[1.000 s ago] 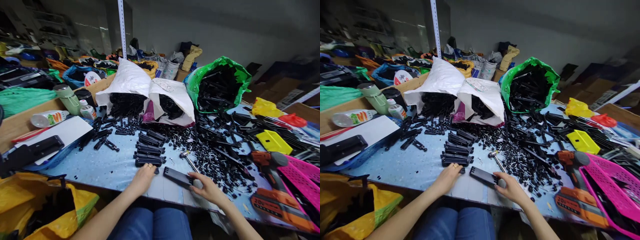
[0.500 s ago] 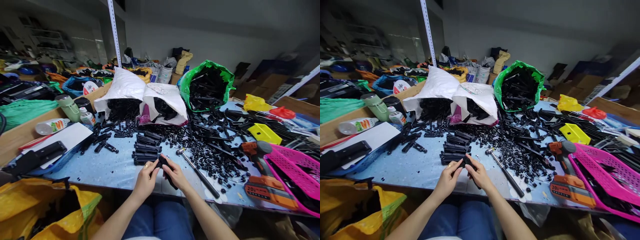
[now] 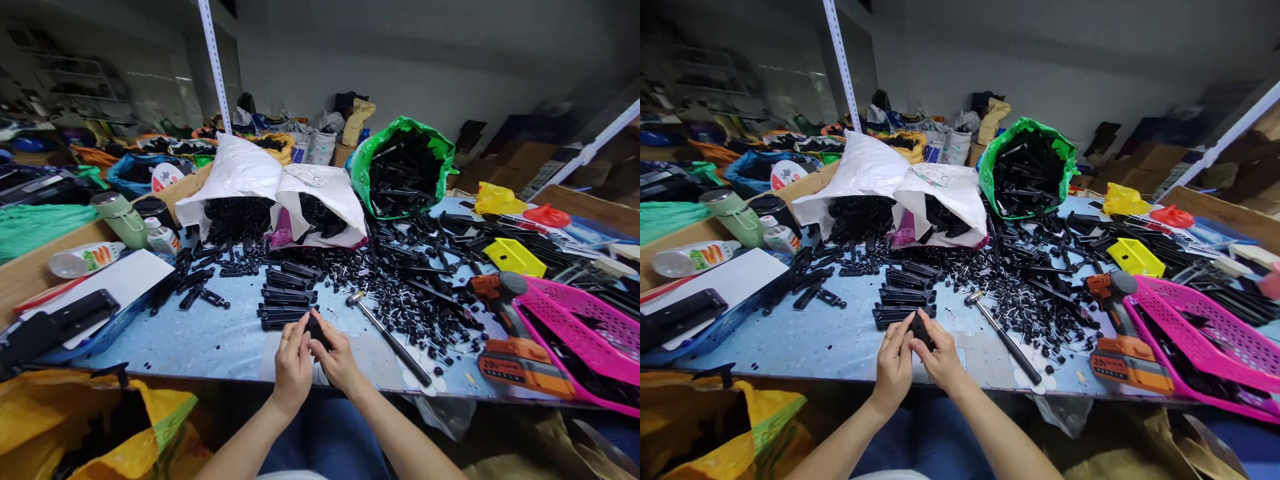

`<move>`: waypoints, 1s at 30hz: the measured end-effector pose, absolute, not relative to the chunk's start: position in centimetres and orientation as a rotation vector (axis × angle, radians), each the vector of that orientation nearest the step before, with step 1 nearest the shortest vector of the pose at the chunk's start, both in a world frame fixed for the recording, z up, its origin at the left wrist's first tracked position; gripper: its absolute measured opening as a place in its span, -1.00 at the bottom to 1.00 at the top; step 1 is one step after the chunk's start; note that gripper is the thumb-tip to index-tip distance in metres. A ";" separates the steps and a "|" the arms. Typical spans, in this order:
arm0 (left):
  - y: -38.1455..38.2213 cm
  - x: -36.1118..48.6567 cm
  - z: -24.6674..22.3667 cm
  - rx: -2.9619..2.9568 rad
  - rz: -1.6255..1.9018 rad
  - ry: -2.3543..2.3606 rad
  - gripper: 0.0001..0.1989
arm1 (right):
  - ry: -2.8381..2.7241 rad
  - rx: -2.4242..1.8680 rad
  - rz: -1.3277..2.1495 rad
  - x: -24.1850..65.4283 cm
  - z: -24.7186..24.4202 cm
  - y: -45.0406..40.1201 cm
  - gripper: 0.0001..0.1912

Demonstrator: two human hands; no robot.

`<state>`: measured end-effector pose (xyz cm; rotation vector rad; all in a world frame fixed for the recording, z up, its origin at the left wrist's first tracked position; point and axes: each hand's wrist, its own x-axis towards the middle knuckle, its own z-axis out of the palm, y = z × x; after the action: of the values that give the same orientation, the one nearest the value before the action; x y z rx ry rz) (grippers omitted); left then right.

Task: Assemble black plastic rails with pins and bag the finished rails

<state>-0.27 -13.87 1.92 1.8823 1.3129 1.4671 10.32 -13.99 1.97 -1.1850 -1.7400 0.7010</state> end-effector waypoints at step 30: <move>-10.7 -1.7 2.2 2.533 0.063 0.974 -0.62 | -2.837 -1.635 0.311 17.9 3.2 -16.9 -0.74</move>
<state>-1.71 -10.68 2.24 2.5330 0.9738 0.0633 17.89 -16.88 3.21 -1.6351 -2.8368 0.3107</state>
